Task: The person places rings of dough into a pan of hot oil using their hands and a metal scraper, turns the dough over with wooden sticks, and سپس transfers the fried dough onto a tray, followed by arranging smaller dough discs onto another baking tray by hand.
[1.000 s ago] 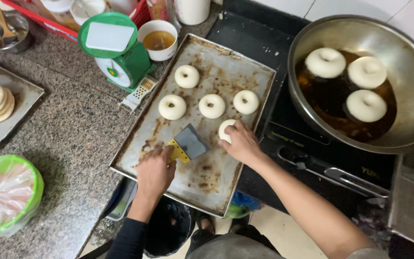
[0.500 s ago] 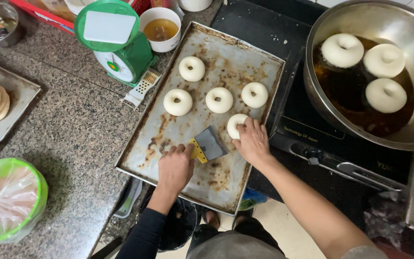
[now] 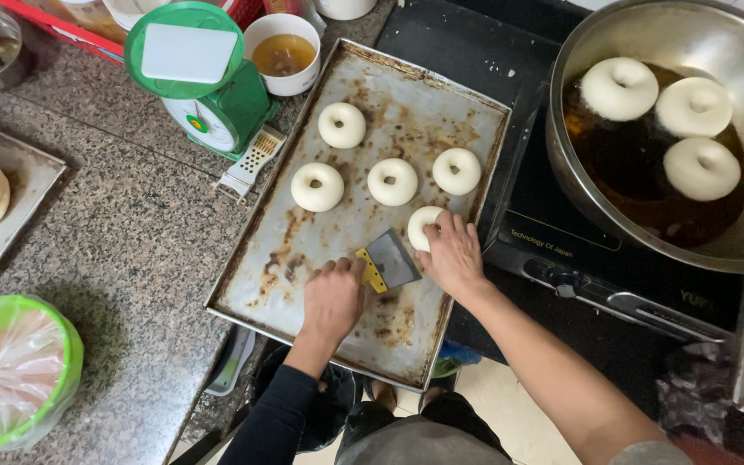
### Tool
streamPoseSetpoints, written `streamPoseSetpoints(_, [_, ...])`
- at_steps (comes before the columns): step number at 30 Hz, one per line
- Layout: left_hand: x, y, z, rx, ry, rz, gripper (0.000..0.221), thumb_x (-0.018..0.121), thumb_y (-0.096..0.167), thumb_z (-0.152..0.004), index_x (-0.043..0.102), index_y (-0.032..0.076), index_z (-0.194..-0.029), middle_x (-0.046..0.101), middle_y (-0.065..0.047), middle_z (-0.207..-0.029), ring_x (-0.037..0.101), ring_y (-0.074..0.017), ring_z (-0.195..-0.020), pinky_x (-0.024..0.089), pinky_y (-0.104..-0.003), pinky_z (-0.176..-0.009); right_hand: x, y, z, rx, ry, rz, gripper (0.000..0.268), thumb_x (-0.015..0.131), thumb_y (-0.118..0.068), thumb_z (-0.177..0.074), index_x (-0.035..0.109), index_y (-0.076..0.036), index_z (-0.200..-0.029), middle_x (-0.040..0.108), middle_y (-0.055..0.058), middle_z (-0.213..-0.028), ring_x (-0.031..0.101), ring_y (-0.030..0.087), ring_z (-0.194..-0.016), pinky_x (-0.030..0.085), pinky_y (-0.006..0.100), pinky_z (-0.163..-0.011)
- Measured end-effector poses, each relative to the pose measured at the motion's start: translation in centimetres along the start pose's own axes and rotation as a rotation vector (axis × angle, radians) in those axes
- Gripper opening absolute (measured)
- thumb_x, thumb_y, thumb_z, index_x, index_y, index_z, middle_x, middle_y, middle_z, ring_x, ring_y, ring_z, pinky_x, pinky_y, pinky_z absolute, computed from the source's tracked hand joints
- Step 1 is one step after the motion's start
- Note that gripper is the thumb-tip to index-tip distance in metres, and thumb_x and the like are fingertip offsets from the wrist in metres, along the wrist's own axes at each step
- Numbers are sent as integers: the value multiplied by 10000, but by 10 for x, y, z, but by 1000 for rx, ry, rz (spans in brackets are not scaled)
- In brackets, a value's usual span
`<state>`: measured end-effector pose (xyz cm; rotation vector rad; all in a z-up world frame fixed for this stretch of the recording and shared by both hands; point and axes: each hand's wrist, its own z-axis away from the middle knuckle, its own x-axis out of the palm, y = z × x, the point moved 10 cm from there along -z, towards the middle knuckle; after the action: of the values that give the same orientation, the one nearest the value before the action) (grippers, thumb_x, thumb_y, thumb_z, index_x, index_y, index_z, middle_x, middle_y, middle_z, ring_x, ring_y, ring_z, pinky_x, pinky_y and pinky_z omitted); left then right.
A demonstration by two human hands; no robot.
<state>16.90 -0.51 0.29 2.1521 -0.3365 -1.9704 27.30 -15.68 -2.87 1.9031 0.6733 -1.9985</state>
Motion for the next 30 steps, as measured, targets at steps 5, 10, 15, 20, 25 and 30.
streamPoseSetpoints(5, [11, 5, -7, -13, -31, 26, 292, 736, 151, -761, 668, 97, -1040, 689, -109, -918, 684, -306, -899, 547, -444, -747, -6, 2, -5, -30, 26, -38, 380, 817, -289, -779, 736, -67, -1076, 568, 109, -1144, 526, 301, -1112, 418, 470, -935])
streamPoseSetpoints(10, [16, 11, -15, -2, -27, -12, 351, 720, 91, -725, 673, 103, -1072, 687, -101, -929, 687, -294, -900, 548, -426, -733, -7, 11, -10, -20, 21, -111, 410, 819, -293, -769, 744, -92, -1118, 579, 95, -1128, 530, 300, -1132, 416, 470, -962])
streamPoseSetpoints(15, [21, 13, -19, -11, -84, -32, 342, 713, 97, -734, 667, 110, -1072, 682, -94, -929, 683, -288, -902, 543, -417, -755, 9, 38, -23, 108, -28, -311, 486, 828, -322, -780, 730, -71, -1184, 560, 150, -1247, 514, 335, -1213, 412, 473, -1036])
streamPoseSetpoints(20, [2, 11, -15, 9, -24, -23, 289, 728, 155, -797, 670, 91, -1073, 679, -102, -911, 679, -295, -892, 539, -428, -744, 44, 71, -37, 292, -216, -461, 494, 816, -405, -807, 739, -45, -1136, 597, 150, -1265, 550, 318, -1261, 430, 439, -1085])
streamPoseSetpoints(25, [-39, -4, -2, -24, 54, 3, 391, 752, 178, -771, 692, 109, -1151, 684, -97, -911, 677, -303, -875, 544, -433, -758, 16, 61, -40, 254, -123, -570, 526, 828, -456, -771, 748, -57, -1104, 609, 146, -1210, 589, 313, -1177, 468, 415, -1023])
streamPoseSetpoints(30, [-95, -7, 0, -70, 147, 1, 446, 769, 188, -762, 700, 114, -1196, 694, -91, -910, 671, -314, -866, 541, -430, -745, -69, 27, -37, 137, -86, -797, 467, 825, -416, -776, 730, -77, -1084, 590, 89, -1153, 615, 241, -1035, 512, 368, -891])
